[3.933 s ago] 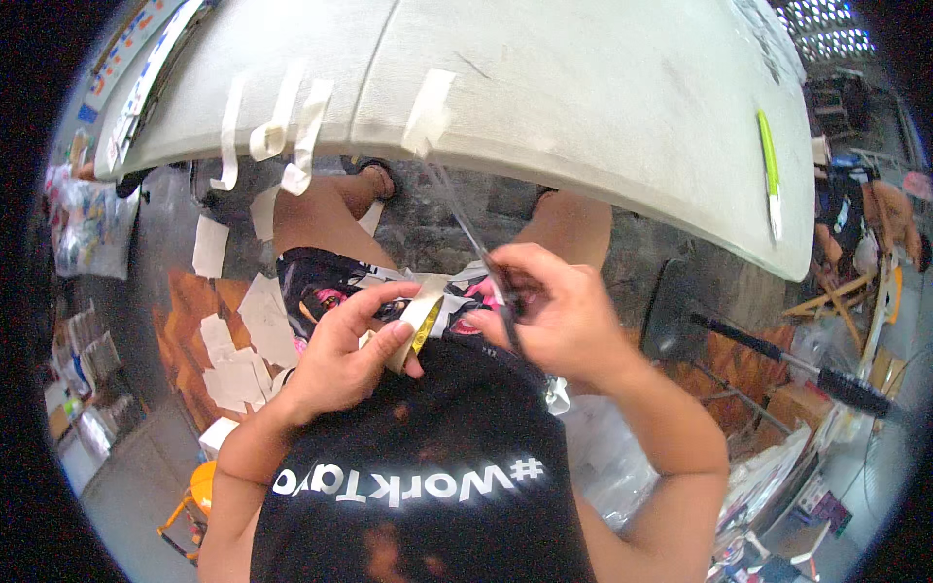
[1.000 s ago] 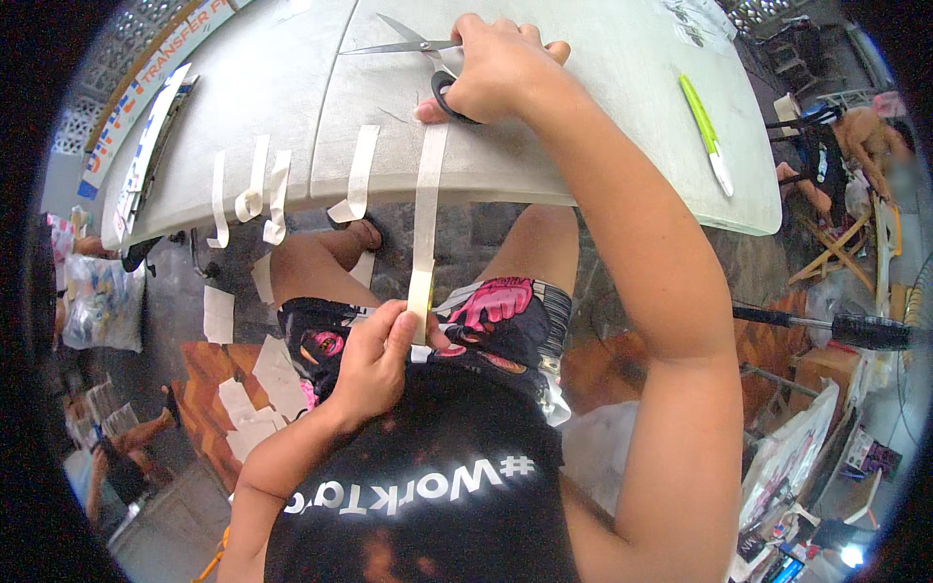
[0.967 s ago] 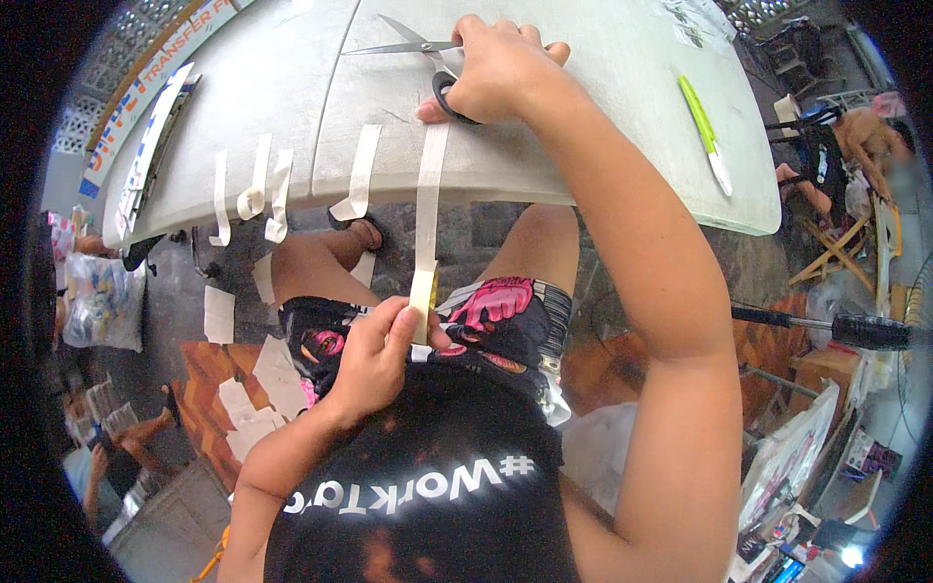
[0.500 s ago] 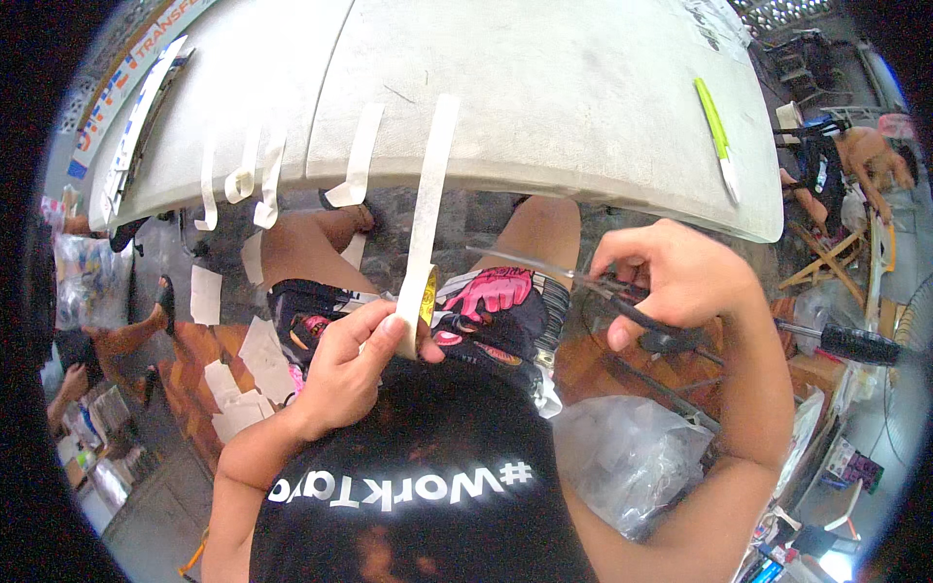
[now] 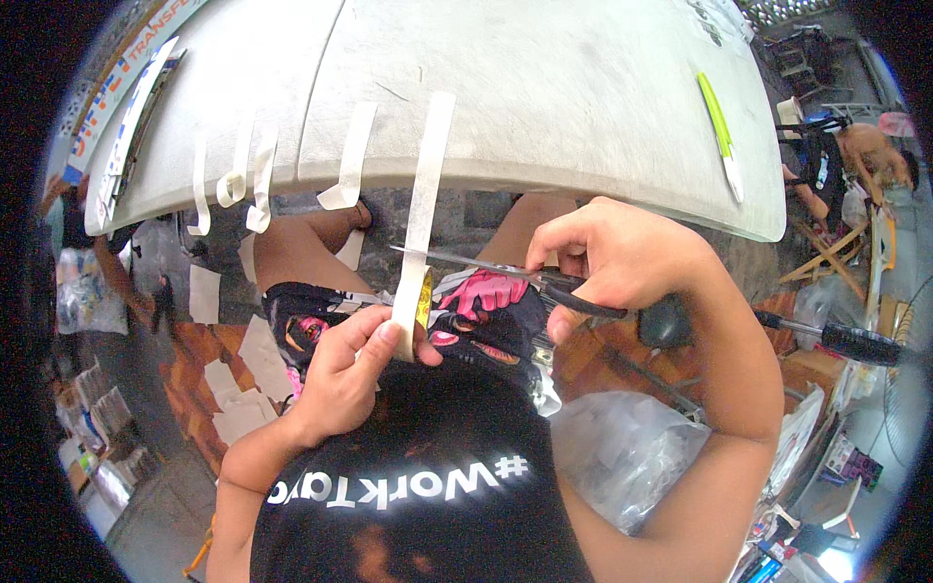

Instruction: The person cuts strips of masking tape with scissors and applies them to small cardboard pieces on a white table. They fold the cardboard tabs over the tape to secure them, repeating the process for multiple pieces.

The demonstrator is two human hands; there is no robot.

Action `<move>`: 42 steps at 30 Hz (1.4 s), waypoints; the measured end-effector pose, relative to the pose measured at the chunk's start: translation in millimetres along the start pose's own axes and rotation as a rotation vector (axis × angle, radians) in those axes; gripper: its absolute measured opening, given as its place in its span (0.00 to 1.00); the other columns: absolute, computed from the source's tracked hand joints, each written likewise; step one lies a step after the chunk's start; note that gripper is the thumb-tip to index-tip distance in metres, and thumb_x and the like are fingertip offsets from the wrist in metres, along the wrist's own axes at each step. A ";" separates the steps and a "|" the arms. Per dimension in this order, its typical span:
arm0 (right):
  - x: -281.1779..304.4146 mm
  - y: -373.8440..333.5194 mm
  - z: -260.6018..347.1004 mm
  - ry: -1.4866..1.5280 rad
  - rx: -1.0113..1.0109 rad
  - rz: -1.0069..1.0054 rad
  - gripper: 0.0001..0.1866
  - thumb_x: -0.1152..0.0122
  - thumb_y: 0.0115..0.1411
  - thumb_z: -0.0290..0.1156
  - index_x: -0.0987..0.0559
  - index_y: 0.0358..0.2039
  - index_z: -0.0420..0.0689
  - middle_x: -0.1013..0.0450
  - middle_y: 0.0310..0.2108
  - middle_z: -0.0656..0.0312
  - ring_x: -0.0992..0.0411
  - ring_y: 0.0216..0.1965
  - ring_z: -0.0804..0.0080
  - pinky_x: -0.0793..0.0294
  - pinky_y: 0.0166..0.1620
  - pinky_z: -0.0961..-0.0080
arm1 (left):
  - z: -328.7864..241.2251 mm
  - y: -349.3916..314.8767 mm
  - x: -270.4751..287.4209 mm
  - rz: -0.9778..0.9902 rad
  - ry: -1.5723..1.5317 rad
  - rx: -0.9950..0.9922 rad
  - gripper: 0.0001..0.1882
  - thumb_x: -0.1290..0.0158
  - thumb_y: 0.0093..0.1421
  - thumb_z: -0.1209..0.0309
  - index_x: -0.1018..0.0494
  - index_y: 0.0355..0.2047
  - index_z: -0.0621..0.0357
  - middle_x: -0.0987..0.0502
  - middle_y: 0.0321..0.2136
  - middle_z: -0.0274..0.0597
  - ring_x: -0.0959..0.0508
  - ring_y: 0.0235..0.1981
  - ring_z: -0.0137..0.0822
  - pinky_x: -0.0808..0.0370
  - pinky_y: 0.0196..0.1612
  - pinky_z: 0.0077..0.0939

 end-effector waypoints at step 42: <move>-14.7 -23.9 84.6 -0.123 0.301 -0.552 0.18 0.34 0.45 0.17 0.19 0.40 0.40 0.22 0.26 0.60 0.24 0.27 0.75 0.25 0.33 0.77 | 4.7 64.3 -36.3 -0.012 0.429 -0.079 0.11 0.52 0.70 0.67 0.22 0.36 0.58 0.19 0.29 0.48 0.18 0.36 0.51 0.29 0.59 0.48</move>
Point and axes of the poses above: each hand's wrist, its own y-axis towards the middle knuckle, its own x-axis out of the back of the hand, z = x × y, the point moved 5 cm from there along y, towards the middle knuckle
